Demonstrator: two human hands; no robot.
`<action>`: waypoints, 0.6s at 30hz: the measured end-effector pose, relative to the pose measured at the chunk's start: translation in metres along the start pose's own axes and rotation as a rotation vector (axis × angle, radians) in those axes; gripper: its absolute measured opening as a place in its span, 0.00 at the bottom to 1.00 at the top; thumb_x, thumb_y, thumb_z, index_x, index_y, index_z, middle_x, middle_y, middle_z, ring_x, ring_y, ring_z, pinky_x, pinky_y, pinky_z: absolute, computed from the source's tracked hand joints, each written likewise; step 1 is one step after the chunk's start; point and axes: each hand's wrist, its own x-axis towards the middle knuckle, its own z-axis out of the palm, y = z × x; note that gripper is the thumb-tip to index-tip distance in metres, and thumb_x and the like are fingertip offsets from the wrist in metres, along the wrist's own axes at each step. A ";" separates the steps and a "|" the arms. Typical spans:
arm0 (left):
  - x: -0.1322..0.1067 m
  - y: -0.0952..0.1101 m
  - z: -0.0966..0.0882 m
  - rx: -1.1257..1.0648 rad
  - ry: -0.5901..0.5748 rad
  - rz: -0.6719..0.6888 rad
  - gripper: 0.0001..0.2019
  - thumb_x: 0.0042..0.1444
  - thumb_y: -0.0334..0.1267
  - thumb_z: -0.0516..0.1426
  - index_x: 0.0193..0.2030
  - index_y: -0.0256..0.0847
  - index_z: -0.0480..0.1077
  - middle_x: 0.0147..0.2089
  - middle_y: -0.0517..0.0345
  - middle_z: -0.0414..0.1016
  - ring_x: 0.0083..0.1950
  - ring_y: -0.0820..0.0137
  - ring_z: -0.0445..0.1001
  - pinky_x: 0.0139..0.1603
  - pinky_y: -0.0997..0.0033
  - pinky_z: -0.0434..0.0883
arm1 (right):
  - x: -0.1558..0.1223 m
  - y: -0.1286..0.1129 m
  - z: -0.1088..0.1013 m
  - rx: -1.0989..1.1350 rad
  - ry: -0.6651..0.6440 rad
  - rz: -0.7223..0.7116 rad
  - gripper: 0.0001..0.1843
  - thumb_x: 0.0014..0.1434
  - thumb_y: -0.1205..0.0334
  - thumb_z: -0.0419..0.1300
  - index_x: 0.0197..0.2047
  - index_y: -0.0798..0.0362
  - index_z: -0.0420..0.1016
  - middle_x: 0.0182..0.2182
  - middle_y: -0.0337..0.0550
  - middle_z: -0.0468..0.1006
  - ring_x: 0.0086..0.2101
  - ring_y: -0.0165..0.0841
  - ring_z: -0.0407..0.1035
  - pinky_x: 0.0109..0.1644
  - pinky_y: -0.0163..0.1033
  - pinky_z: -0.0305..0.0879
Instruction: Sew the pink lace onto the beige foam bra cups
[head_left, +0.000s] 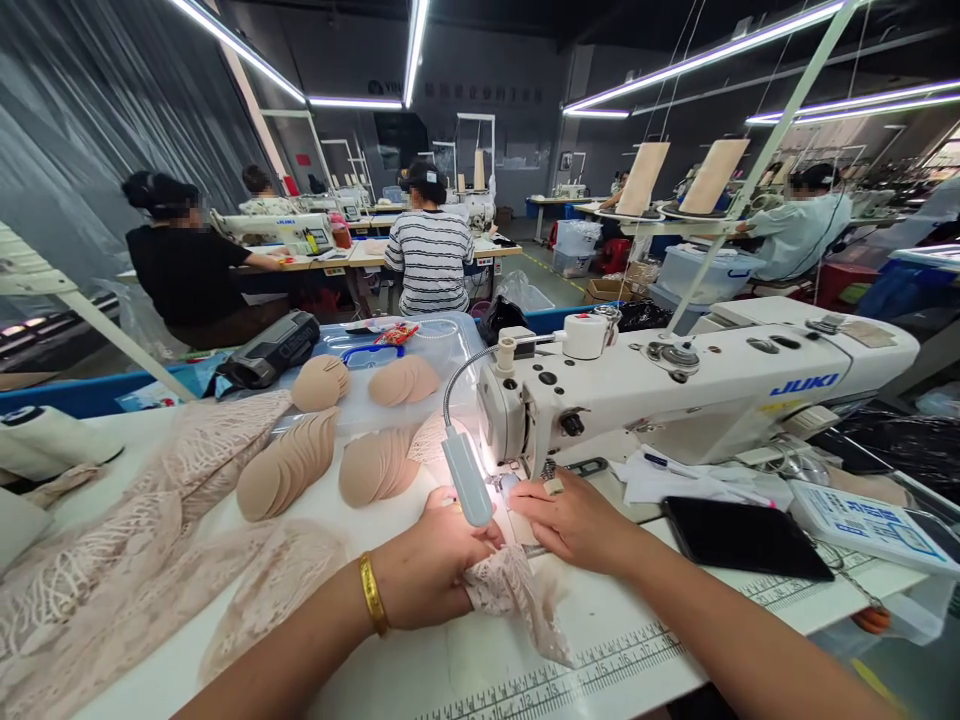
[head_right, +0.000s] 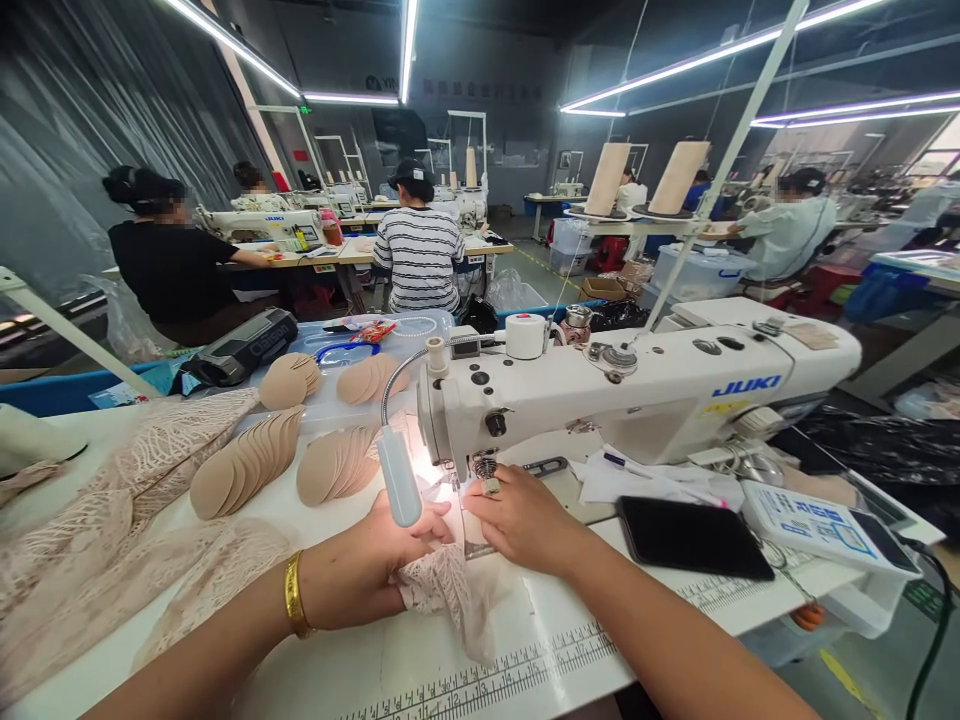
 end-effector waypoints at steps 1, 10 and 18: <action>0.000 0.000 0.000 -0.002 -0.004 0.000 0.07 0.54 0.27 0.59 0.33 0.45 0.75 0.46 0.62 0.81 0.48 0.64 0.77 0.56 0.59 0.57 | -0.001 0.000 0.000 0.001 0.006 0.002 0.17 0.60 0.76 0.56 0.47 0.49 0.78 0.42 0.41 0.82 0.34 0.38 0.62 0.41 0.42 0.59; -0.001 -0.004 0.000 0.055 -0.030 -0.007 0.08 0.52 0.27 0.58 0.34 0.45 0.74 0.47 0.60 0.81 0.50 0.61 0.75 0.59 0.59 0.60 | -0.003 0.003 0.003 0.005 -0.004 0.021 0.16 0.63 0.74 0.56 0.47 0.49 0.78 0.40 0.44 0.81 0.36 0.39 0.64 0.43 0.42 0.60; -0.002 -0.010 0.000 0.160 0.007 0.014 0.10 0.58 0.27 0.55 0.38 0.46 0.75 0.41 0.59 0.80 0.45 0.62 0.75 0.55 0.61 0.62 | -0.006 0.005 0.005 0.050 0.018 0.008 0.16 0.64 0.73 0.55 0.50 0.49 0.78 0.40 0.46 0.81 0.38 0.40 0.65 0.43 0.42 0.62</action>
